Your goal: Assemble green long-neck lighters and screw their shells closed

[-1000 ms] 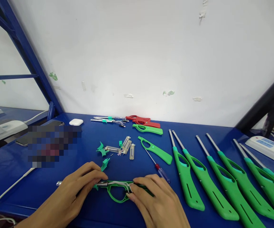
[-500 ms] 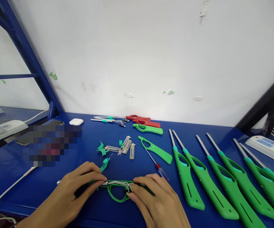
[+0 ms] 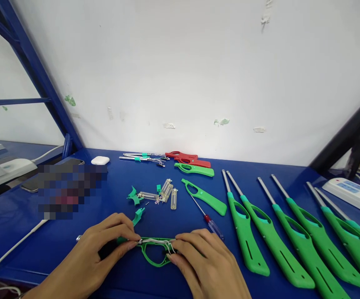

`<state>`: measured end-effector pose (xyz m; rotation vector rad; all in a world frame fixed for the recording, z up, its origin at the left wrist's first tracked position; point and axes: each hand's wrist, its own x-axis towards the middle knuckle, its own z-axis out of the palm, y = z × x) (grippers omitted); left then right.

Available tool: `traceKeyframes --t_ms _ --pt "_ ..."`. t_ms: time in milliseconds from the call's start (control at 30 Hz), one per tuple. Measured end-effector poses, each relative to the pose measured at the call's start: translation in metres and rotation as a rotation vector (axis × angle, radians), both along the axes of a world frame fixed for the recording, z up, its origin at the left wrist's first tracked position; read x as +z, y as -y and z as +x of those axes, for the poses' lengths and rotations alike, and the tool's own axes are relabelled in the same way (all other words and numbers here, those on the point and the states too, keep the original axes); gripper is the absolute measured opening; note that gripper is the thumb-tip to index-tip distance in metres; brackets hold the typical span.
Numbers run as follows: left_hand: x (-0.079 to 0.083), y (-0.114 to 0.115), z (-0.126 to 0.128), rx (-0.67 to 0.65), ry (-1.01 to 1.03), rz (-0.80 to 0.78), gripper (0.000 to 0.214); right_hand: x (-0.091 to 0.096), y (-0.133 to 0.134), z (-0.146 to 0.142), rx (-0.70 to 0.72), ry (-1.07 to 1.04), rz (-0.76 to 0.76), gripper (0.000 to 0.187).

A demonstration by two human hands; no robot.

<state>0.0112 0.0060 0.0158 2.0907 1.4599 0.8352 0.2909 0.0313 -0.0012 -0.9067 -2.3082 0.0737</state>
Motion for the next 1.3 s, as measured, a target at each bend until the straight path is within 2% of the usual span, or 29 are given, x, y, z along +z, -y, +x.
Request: traceKeyframes --t_ms 167,367,800,933,1133,1300 --pt "0.000 -0.001 -0.001 -0.010 -0.015 0.032 0.021 -0.006 0.002 0.003 -0.015 0.001 -0.081 0.014" --pt "-0.001 -0.001 -0.003 -0.011 -0.007 0.054 0.021 -0.005 0.003 0.004 -0.001 -0.031 -0.098 0.019" --pt "-0.005 -0.004 -0.005 -0.022 0.072 0.084 0.021 -0.005 0.003 0.005 0.010 -0.085 -0.188 0.017" --pt "-0.004 -0.004 -0.004 -0.025 0.063 0.098 0.020 -0.003 0.003 0.003 0.016 -0.083 -0.156 0.018" --pt "-0.002 -0.001 -0.002 -0.010 0.043 0.087 0.018 0.008 0.003 -0.006 0.014 -0.146 -0.041 0.042" --pt "-0.003 -0.001 -0.003 -0.001 0.016 0.069 0.019 0.011 0.002 -0.010 0.005 -0.144 -0.015 0.047"
